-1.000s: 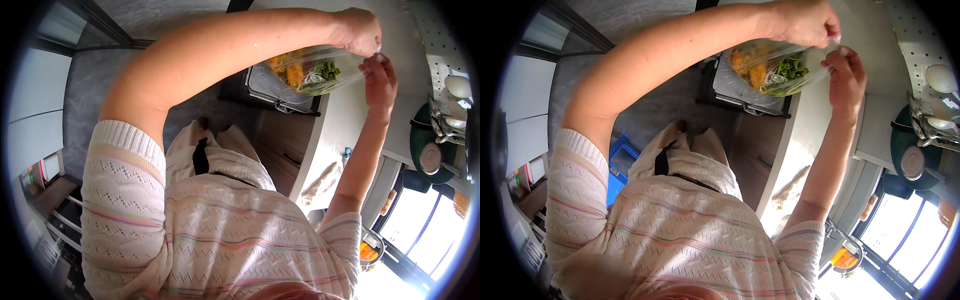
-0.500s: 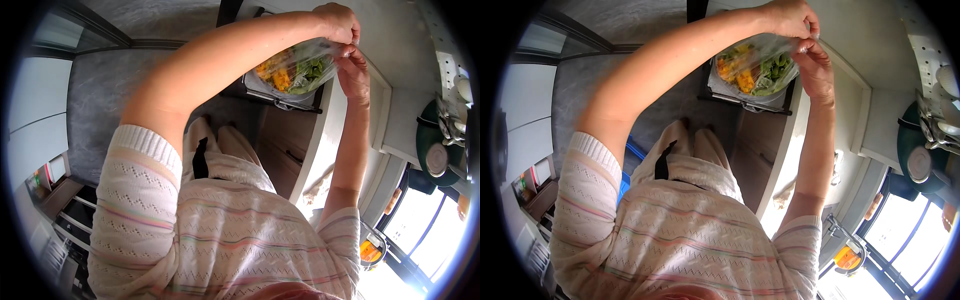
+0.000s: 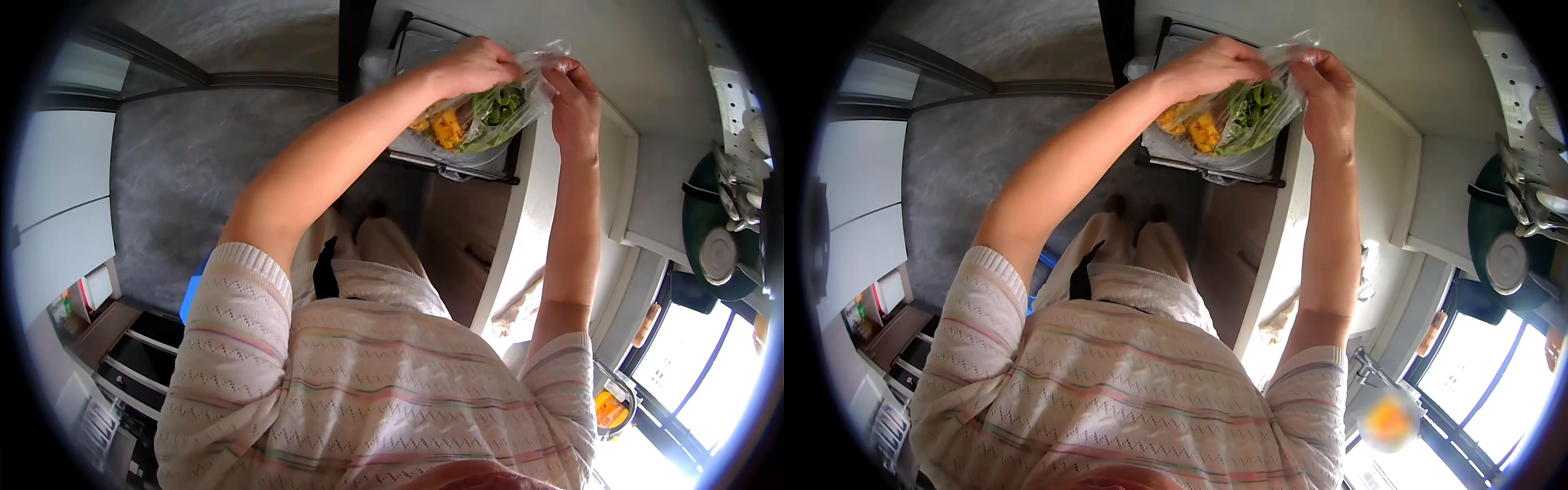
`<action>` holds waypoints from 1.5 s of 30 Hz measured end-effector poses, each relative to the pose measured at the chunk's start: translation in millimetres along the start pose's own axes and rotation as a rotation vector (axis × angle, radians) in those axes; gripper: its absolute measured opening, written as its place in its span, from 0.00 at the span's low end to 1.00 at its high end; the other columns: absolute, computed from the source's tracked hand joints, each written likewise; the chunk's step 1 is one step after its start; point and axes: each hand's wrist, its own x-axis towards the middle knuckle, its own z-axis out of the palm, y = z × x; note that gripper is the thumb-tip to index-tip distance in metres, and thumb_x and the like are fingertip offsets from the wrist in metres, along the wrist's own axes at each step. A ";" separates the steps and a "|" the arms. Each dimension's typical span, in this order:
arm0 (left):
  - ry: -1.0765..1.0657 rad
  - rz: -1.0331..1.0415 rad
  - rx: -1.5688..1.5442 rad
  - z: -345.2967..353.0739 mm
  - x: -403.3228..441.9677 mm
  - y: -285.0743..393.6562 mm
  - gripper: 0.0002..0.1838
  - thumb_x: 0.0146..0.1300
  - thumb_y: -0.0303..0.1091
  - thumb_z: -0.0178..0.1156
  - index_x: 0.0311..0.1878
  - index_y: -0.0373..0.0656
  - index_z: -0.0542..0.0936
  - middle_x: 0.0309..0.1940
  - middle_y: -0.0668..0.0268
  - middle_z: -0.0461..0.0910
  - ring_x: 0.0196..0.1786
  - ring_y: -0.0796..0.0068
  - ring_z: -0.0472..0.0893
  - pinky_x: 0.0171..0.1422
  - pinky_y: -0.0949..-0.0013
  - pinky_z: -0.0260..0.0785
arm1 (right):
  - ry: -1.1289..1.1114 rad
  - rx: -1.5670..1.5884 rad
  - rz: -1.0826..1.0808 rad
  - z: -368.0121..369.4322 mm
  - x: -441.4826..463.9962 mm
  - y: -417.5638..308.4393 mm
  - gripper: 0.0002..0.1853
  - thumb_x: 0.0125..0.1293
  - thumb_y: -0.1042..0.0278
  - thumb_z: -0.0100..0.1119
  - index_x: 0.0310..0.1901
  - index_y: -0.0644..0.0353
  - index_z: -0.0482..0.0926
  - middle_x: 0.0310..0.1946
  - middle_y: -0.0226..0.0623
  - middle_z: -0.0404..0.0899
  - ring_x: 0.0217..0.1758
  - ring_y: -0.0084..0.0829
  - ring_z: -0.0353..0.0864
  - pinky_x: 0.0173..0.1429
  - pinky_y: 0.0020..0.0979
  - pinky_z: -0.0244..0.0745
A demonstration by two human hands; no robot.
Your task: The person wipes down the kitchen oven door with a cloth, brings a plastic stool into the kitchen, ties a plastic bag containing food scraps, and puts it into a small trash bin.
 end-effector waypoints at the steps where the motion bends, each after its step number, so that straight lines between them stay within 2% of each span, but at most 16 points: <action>1: 0.011 0.027 -0.183 -1.1 0.6 -5.3 0.13 0.58 0.37 0.56 0.30 0.36 0.80 0.26 0.66 0.77 0.27 0.76 0.73 0.38 0.71 0.65 | 0.021 -0.055 -0.019 -0.4 -3.2 -3.5 0.04 0.54 0.80 0.55 0.31 0.60 0.77 0.41 0.37 0.79 0.44 0.25 0.75 0.52 0.25 0.66; 2: -0.018 0.049 -0.373 -2.9 3.6 -9.7 0.12 0.59 0.36 0.55 0.33 0.35 0.79 0.25 0.67 0.77 0.26 0.76 0.73 0.40 0.73 0.66 | 0.040 -0.109 -0.037 -0.2 -5.8 -6.7 0.05 0.53 0.80 0.55 0.31 0.60 0.77 0.43 0.36 0.78 0.44 0.24 0.74 0.52 0.25 0.65; 5: 0.011 -0.125 -0.544 -0.7 -4.5 -2.2 0.13 0.60 0.35 0.53 0.37 0.32 0.78 0.23 0.65 0.76 0.26 0.77 0.73 0.37 0.75 0.66 | -0.126 -0.375 -0.109 4.9 -12.3 -15.5 0.05 0.50 0.79 0.54 0.30 0.58 0.77 0.46 0.34 0.78 0.47 0.25 0.74 0.53 0.25 0.65; 6: 0.001 -0.185 -0.420 0.6 -3.4 3.7 0.12 0.61 0.33 0.51 0.39 0.33 0.77 0.21 0.66 0.74 0.24 0.77 0.72 0.33 0.76 0.65 | -0.156 -0.551 -0.237 9.0 -12.1 -16.8 0.05 0.50 0.78 0.55 0.29 0.58 0.77 0.46 0.34 0.78 0.46 0.26 0.74 0.53 0.25 0.65; 8: -0.058 -0.104 -0.290 8.2 -2.9 4.5 0.12 0.61 0.34 0.52 0.36 0.33 0.77 0.20 0.67 0.73 0.23 0.78 0.71 0.31 0.76 0.64 | -0.214 -0.902 -0.495 19.0 -10.5 -18.4 0.04 0.49 0.75 0.56 0.29 0.58 0.77 0.46 0.33 0.78 0.45 0.26 0.74 0.54 0.25 0.65; 13: -0.307 0.002 -0.030 7.4 0.1 -6.5 0.11 0.61 0.34 0.51 0.35 0.36 0.78 0.19 0.70 0.72 0.22 0.83 0.68 0.27 0.78 0.60 | -0.333 -0.900 -0.392 22.2 12.3 -21.4 0.07 0.50 0.68 0.58 0.31 0.59 0.77 0.42 0.35 0.79 0.42 0.29 0.77 0.50 0.28 0.69; 20: -0.264 -0.110 -0.214 4.5 0.6 4.5 0.12 0.61 0.36 0.52 0.35 0.36 0.79 0.20 0.68 0.74 0.21 0.82 0.69 0.27 0.77 0.62 | -0.340 -0.863 -0.016 -1.2 20.0 -22.0 0.13 0.57 0.62 0.59 0.39 0.62 0.79 0.30 0.37 0.81 0.30 0.25 0.78 0.36 0.25 0.72; 25: -0.180 -0.257 -0.346 -3.0 4.1 -4.9 0.10 0.56 0.33 0.56 0.31 0.35 0.79 0.23 0.65 0.77 0.21 0.82 0.70 0.28 0.77 0.64 | -0.368 -0.662 0.277 -25.7 -8.6 -8.9 0.11 0.60 0.65 0.55 0.40 0.62 0.80 0.30 0.31 0.81 0.25 0.18 0.76 0.27 0.19 0.68; 29: -0.177 -0.110 -0.127 1.1 2.4 -5.4 0.06 0.50 0.29 0.59 0.29 0.36 0.80 0.25 0.65 0.79 0.24 0.80 0.72 0.32 0.75 0.66 | -0.471 -0.644 0.369 -6.0 -32.9 -26.8 0.10 0.61 0.67 0.54 0.40 0.60 0.80 0.29 0.28 0.81 0.21 0.16 0.74 0.20 0.17 0.62; 33: -0.141 0.042 0.276 2.8 -1.9 3.9 0.04 0.46 0.25 0.58 0.28 0.40 0.79 0.27 0.65 0.79 0.27 0.74 0.75 0.34 0.72 0.68 | -0.228 -0.455 0.084 -14.8 -9.7 -3.9 0.13 0.62 0.68 0.50 0.46 0.58 0.78 0.36 0.25 0.80 0.33 0.13 0.72 0.30 0.17 0.62; 34: -0.136 0.088 0.385 3.1 -3.4 6.8 0.04 0.46 0.24 0.58 0.28 0.40 0.78 0.27 0.65 0.79 0.28 0.72 0.76 0.34 0.70 0.68 | -0.332 -0.404 0.160 -14.8 -4.6 7.3 0.14 0.63 0.68 0.48 0.49 0.58 0.76 0.36 0.25 0.78 0.37 0.13 0.70 0.34 0.17 0.62; 37: 0.110 0.364 0.736 14.6 -6.7 -5.8 0.04 0.45 0.22 0.57 0.27 0.42 0.76 0.27 0.66 0.77 0.30 0.64 0.77 0.33 0.66 0.68 | -0.314 -0.465 0.252 -8.4 1.5 24.2 0.13 0.62 0.67 0.48 0.47 0.58 0.75 0.31 0.25 0.77 0.31 0.12 0.68 0.31 0.16 0.60; 38: 0.149 0.400 0.802 15.6 -6.4 -9.1 0.06 0.45 0.24 0.59 0.27 0.44 0.74 0.26 0.68 0.74 0.32 0.61 0.77 0.36 0.63 0.67 | -0.350 -0.501 0.336 -12.5 5.9 24.2 0.10 0.61 0.68 0.49 0.43 0.59 0.76 0.28 0.26 0.76 0.26 0.11 0.66 0.29 0.15 0.60; 41: 0.278 0.465 0.905 18.8 -5.6 -18.4 0.07 0.44 0.27 0.61 0.27 0.47 0.73 0.28 0.70 0.72 0.34 0.67 0.76 0.40 0.65 0.66 | -0.509 -0.357 0.342 -11.5 7.9 27.5 0.07 0.61 0.69 0.49 0.37 0.60 0.76 0.26 0.26 0.76 0.23 0.10 0.64 0.27 0.14 0.59; 44: 0.407 0.523 0.926 19.0 -4.9 -21.7 0.08 0.43 0.30 0.63 0.27 0.50 0.75 0.28 0.73 0.71 0.37 0.71 0.74 0.43 0.66 0.64 | -0.492 -0.466 0.361 -9.6 14.4 19.8 0.07 0.60 0.69 0.52 0.36 0.61 0.77 0.26 0.27 0.76 0.25 0.14 0.68 0.28 0.17 0.64; 45: 0.450 0.542 0.947 18.1 -4.8 -22.4 0.08 0.42 0.30 0.64 0.28 0.51 0.76 0.28 0.73 0.71 0.38 0.72 0.74 0.44 0.66 0.64 | -0.450 -0.527 0.244 -12.0 16.2 23.2 0.07 0.60 0.69 0.54 0.37 0.61 0.77 0.26 0.27 0.77 0.25 0.16 0.69 0.30 0.19 0.65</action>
